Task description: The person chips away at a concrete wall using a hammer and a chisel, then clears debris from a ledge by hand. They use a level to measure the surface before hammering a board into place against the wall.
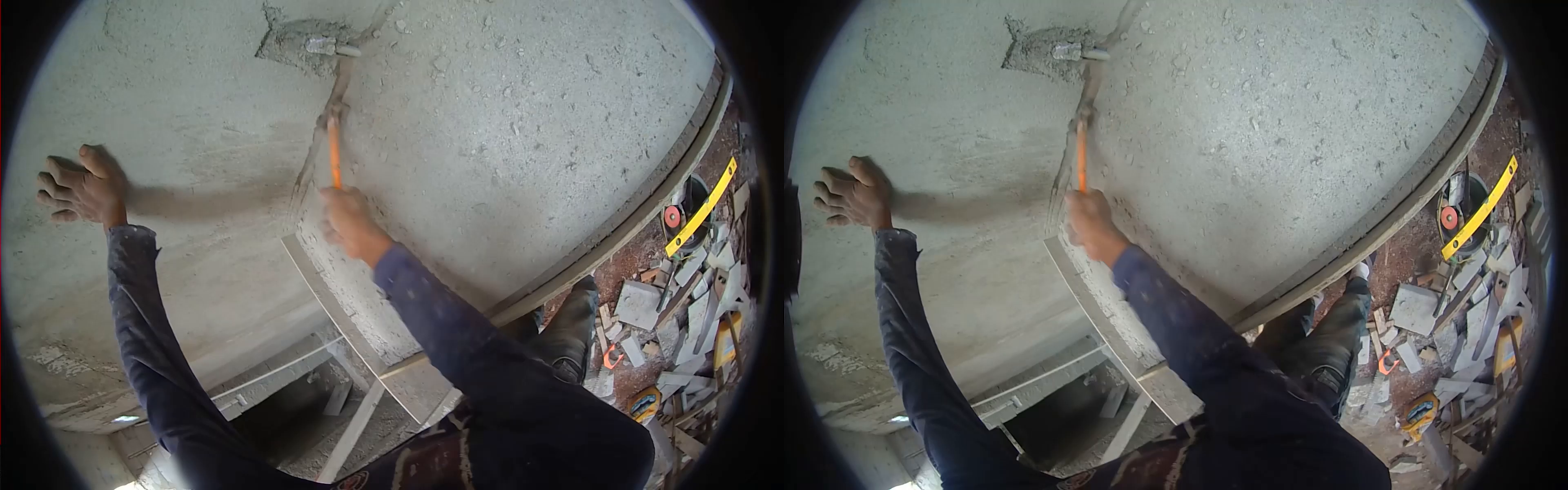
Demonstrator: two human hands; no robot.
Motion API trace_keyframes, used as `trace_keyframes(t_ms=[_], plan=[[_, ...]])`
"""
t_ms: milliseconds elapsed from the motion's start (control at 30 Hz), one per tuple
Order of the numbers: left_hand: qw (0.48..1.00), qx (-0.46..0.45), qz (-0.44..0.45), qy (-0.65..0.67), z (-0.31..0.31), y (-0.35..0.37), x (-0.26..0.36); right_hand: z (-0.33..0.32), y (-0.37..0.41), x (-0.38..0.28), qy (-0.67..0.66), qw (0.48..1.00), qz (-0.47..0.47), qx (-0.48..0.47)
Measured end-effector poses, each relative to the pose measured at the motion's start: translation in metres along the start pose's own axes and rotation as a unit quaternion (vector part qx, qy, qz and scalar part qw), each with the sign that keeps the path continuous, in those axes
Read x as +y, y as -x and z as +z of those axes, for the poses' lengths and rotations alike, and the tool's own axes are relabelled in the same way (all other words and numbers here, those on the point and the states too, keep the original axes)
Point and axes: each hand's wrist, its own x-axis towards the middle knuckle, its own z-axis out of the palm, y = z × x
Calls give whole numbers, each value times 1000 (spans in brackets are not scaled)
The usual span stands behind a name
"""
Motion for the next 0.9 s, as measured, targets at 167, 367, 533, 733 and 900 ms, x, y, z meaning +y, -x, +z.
trace_keyframes(t_ms=[167, 367, 533, 733, 900], plan=[[1000, 13, -1, 6, 5, -3, 3, -18, 97, -140, 22, 938, -302, 166], [1000, 1, 2, 2, 1, 2, -2, -115, 138, -276, -112, 611, -773, -134], [1000, 1, -4, -5, 0, 8, -6, -15, -38, 24, 3, 997, 69, 46], [1000, 13, 1, -5, 7, -1, -3, -10, 105, -142, 90, 903, -374, 190], [1000, 17, 6, 5, 7, 1, -10, -42, 139, -243, -96, 667, -714, -188]])
